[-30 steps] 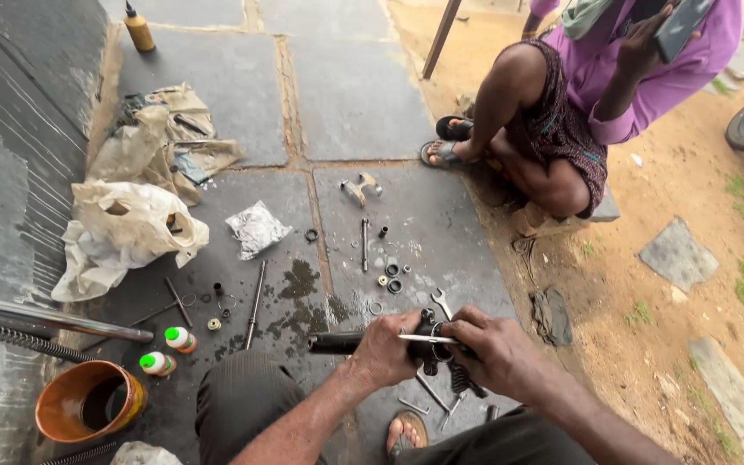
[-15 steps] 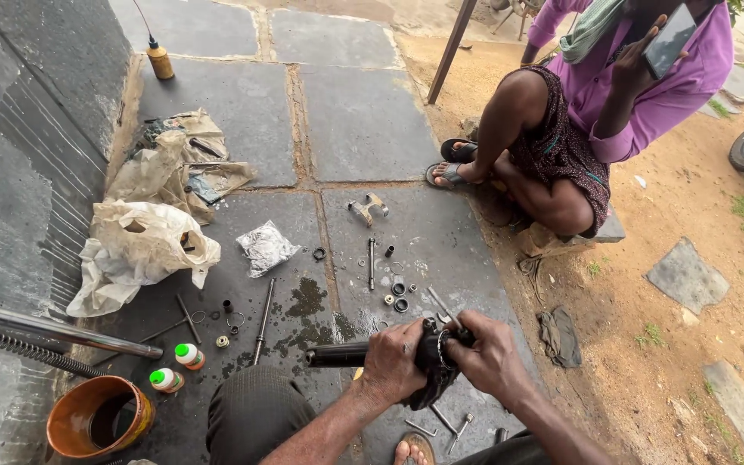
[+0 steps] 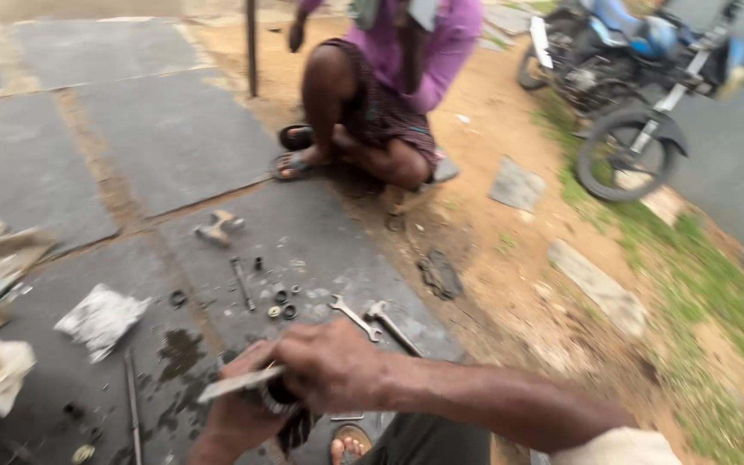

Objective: Repairing a motorcycle front fork assembly by cleaning parts and reassembling the internal components.

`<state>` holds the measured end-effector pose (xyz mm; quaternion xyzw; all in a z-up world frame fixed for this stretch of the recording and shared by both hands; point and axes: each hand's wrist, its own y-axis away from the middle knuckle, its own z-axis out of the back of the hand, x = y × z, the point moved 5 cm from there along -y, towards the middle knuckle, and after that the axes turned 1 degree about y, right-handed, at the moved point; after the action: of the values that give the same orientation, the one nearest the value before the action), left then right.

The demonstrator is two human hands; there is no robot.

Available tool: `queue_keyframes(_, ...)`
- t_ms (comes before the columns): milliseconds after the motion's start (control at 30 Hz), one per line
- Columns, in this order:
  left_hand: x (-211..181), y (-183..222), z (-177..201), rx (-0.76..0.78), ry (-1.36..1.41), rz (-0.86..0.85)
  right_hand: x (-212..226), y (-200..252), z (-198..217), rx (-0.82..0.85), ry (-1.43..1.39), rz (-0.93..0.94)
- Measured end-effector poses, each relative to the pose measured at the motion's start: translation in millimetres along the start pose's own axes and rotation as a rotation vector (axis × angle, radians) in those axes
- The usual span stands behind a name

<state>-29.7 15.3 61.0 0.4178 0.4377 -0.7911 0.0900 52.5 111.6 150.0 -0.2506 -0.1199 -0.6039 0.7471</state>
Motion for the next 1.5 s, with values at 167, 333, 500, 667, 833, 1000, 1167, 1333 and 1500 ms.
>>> queue_keyframes(167, 19.5, 3.9, -21.5, 0.221, 0.165, 0.054, 19.6, 9.9, -10.7, 0.200, 0.158, 0.326)
queue_keyframes(333, 35.8, 26.5, -28.9, 0.173, 0.243, 0.108, 14.0, 10.8, 6.2, 0.162, 0.139, 0.291)
queue_keyframes(500, -6.3, -2.5, -20.9, -0.034, -0.120, -0.007, -20.5, 18.0, 8.2, -0.248, -0.124, -0.131)
queue_keyframes(667, -18.4, 2.5, -15.9, -0.177, -0.309, -0.004, -31.0, 27.0, -4.2, -0.477, -0.470, -0.478)
queue_keyframes(833, -9.5, 4.1, -11.8, -0.197, -0.524, -0.021, -51.8, 21.6, -9.2, -0.397, -0.396, -0.596)
queue_keyframes(1000, 8.9, -9.8, 4.2, 0.143, -0.214, 0.123, -19.9, 4.6, 5.0, -0.281, -0.042, -0.058)
queue_keyframes(1167, 34.5, -2.6, -14.7, 0.726, 0.159, 0.536, -11.1, -12.4, 8.5, 0.005, 0.012, 0.052)
queue_keyframes(1333, 27.7, 0.3, -26.5, 0.402, 0.167, 0.425, -23.3, -9.0, 13.8, 0.215, 0.261, -0.048)
queue_keyframes(1500, 37.6, 6.4, -40.8, 0.341, -0.180, 0.295, -34.9, -14.7, 8.8, 0.234, 0.402, -0.231)
